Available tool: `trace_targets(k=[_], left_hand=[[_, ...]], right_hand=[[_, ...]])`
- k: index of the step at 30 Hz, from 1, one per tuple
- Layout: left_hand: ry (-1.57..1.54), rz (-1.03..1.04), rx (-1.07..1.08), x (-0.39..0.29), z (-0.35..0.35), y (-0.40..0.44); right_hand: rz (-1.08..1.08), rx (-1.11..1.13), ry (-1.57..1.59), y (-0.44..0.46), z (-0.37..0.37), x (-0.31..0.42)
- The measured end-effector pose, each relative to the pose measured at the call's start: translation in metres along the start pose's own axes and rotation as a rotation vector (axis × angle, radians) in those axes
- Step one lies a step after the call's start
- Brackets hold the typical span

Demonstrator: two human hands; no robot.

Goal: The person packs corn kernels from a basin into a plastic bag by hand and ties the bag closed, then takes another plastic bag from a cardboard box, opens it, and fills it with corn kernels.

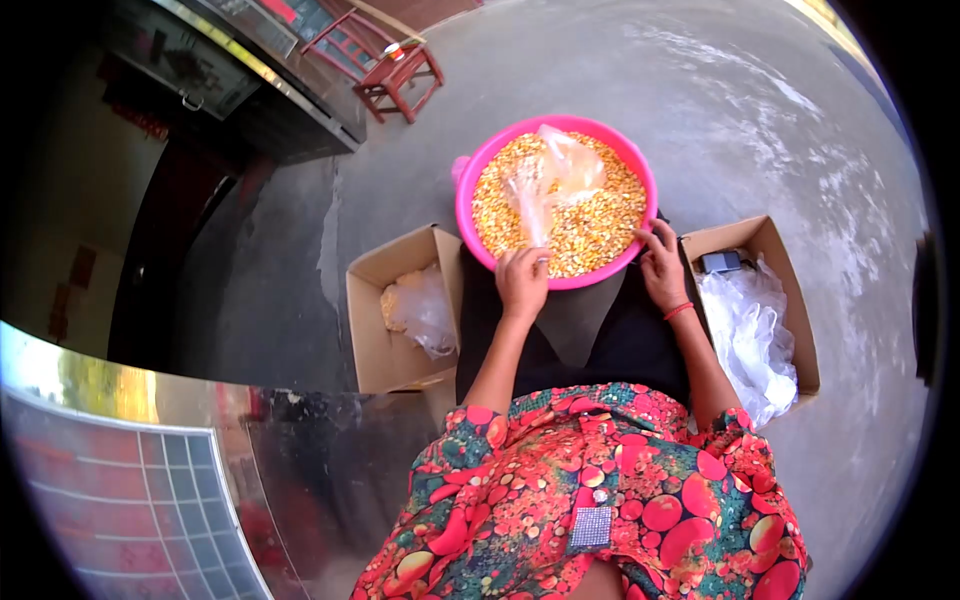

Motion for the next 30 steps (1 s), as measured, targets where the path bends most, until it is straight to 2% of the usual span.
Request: trace_targets(k=[1, 2, 4, 10, 13, 16, 18, 20, 22, 23, 25, 26, 30], left_hand=[[0.063, 0.065, -0.104, -0.008, 0.004, -0.006], [0.075, 0.025, -0.114, -0.01, 0.006, -0.008], [0.106, -0.023, -0.063, -0.01, 0.009, -0.008], [-0.036, -0.066, -0.083, -0.016, 0.004, -0.006], [-0.31, -0.102, -0.053, -0.011, 0.007, -0.001], [-0.685, -0.296, 0.067, 0.0, 0.023, 0.0], [-0.93, -0.384, 0.085, -0.001, 0.027, 0.007], [-0.961, -0.396, 0.09, -0.013, 0.017, 0.019], [-1.131, -0.355, 0.051, -0.015, 0.014, 0.041], [-1.138, -0.29, -0.01, -0.014, 0.011, 0.054], [-1.12, -0.321, 0.018, -0.006, 0.005, 0.083], [-1.089, -0.4, -0.013, -0.006, 0.0, 0.092], [-0.981, -0.613, 0.087, 0.007, 0.011, 0.14]], right_hand=[[-0.036, -0.014, 0.017, 0.0, 0.001, -0.002], [-0.015, 0.003, 0.014, 0.0, 0.002, -0.003], [-0.05, 0.003, -0.008, 0.001, 0.001, 0.0], [0.035, 0.074, 0.019, -0.001, 0.003, -0.006], [0.009, 0.045, -0.012, -0.002, 0.004, -0.002], [0.088, 0.048, -0.058, -0.002, 0.0, 0.007], [0.057, 0.031, -0.054, -0.003, 0.0, 0.004], [0.027, 0.011, -0.062, -0.003, 0.0, 0.006], [-0.02, -0.023, -0.07, -0.005, -0.002, 0.007], [-0.027, -0.029, -0.094, -0.005, -0.002, 0.01], [0.018, -0.011, -0.04, -0.005, -0.003, 0.007], [0.006, -0.013, -0.018, -0.006, -0.004, 0.008], [0.03, -0.05, -0.009, -0.005, -0.002, 0.006]])
Point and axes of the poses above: each hand's wrist, its own y-axis towards the middle knuckle, its own z-axis out of the palm, x = y × z, the point moved 5 cm from there along y, towards the middle knuckle, and after that the axes turned 4 degrees about y, right-handed, at the moved point
